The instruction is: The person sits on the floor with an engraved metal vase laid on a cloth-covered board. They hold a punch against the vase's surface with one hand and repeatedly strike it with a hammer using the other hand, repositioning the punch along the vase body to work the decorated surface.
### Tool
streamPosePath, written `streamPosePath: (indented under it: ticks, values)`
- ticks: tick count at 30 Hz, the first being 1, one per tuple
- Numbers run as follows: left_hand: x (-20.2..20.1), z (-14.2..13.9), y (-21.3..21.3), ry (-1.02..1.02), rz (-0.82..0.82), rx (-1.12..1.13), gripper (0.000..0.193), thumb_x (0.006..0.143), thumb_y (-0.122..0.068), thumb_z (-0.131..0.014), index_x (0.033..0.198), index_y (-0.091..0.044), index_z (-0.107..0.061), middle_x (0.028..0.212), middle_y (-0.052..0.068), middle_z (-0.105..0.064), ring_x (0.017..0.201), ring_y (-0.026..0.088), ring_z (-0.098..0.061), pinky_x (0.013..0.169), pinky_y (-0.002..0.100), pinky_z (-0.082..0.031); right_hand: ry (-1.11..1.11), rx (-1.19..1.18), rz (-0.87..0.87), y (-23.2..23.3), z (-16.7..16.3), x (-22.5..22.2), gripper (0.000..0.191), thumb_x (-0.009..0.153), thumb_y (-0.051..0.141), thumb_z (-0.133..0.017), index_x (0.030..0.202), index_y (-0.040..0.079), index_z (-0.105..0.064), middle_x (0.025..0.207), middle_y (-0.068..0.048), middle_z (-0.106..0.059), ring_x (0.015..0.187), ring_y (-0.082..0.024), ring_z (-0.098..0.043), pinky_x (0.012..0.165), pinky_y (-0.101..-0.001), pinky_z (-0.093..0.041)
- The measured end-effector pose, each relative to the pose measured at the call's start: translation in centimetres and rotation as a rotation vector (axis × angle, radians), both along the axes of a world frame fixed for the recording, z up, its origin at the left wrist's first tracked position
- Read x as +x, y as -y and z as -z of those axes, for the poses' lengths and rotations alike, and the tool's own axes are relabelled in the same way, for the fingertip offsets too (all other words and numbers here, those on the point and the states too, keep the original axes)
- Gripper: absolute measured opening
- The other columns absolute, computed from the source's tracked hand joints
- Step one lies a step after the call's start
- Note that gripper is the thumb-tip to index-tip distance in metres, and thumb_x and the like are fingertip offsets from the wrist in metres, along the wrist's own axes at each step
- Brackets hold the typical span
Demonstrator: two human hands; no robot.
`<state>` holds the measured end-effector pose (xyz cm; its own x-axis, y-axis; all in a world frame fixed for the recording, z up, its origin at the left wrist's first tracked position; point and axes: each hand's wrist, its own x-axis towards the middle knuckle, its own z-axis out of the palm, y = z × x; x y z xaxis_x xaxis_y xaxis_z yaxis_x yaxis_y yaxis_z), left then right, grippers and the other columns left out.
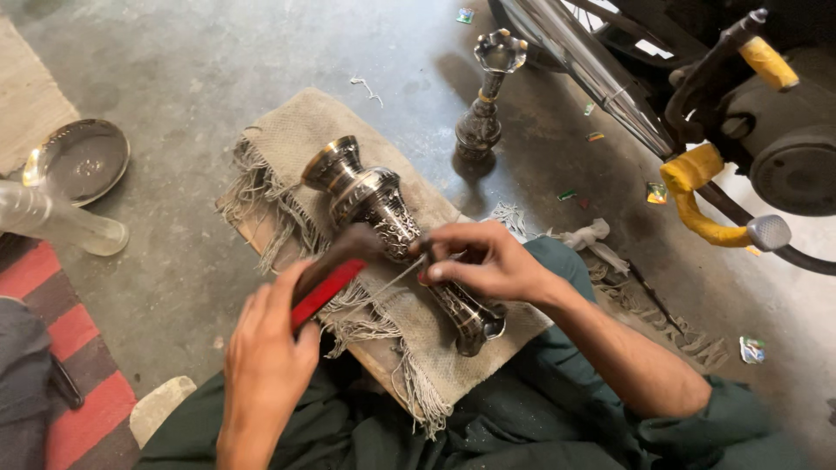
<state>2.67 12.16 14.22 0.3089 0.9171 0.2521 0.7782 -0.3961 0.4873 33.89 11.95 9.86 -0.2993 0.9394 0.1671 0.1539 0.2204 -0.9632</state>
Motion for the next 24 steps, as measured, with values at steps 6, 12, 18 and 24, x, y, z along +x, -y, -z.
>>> streamPosePath:
  ticks: [6, 12, 18, 24]
  values:
    - [-2.9, 7.7, 5.6, 0.378, -0.114, -0.545, 0.066, 0.075, -0.008, -0.072, 0.137, -0.013, -0.053, 0.086, 0.015, -0.074, 0.08, 0.021, -0.077, 0.076, 0.031, -0.056, -0.367, -0.165, 0.244, 2.1, 3.5, 1.8, 0.038, 0.096, 0.006, -0.068, 0.131, -0.004, -0.059, 0.097, -0.012, -0.078, 0.09, -0.02, -0.075, 0.08, -0.0328, -0.062]
    - [-4.4, 16.5, 10.3, 0.448, 0.147, -1.0, 0.069, 0.076, -0.014, -0.074, 0.142, -0.019, -0.054, 0.09, 0.009, -0.077, 0.081, 0.017, -0.077, 0.078, 0.03, -0.058, -0.503, -0.169, 0.462, 4.9, 5.2, 4.7, 0.033, 0.097, 0.005, -0.063, 0.129, -0.002, -0.057, 0.096, -0.012, -0.072, 0.094, -0.02, -0.073, 0.083, -0.0346, -0.062]
    - [-3.7, 15.5, 11.0, 0.21, 0.139, -0.755, 0.074, 0.075, -0.024, -0.079, 0.145, -0.021, -0.054, 0.103, 0.006, -0.077, 0.095, 0.022, -0.078, 0.085, 0.035, -0.058, -0.702, -0.188, 0.621, 3.5, 5.8, 6.5, 0.027, 0.1, 0.009, -0.061, 0.126, 0.0, -0.058, 0.092, -0.009, -0.068, 0.088, -0.02, -0.071, 0.081, -0.0318, -0.058]
    - [-1.0, 10.2, 9.8, -0.038, 0.061, -0.381, 0.089, 0.066, -0.046, -0.09, 0.141, -0.016, -0.055, 0.113, 0.013, -0.064, 0.101, 0.034, -0.064, 0.088, 0.045, -0.052, -0.501, -0.266, 0.65, 3.1, 5.7, 5.4, 0.021, 0.098, 0.008, -0.057, 0.118, 0.002, -0.061, 0.081, -0.005, -0.062, 0.07, -0.011, -0.058, 0.062, -0.0226, -0.044]
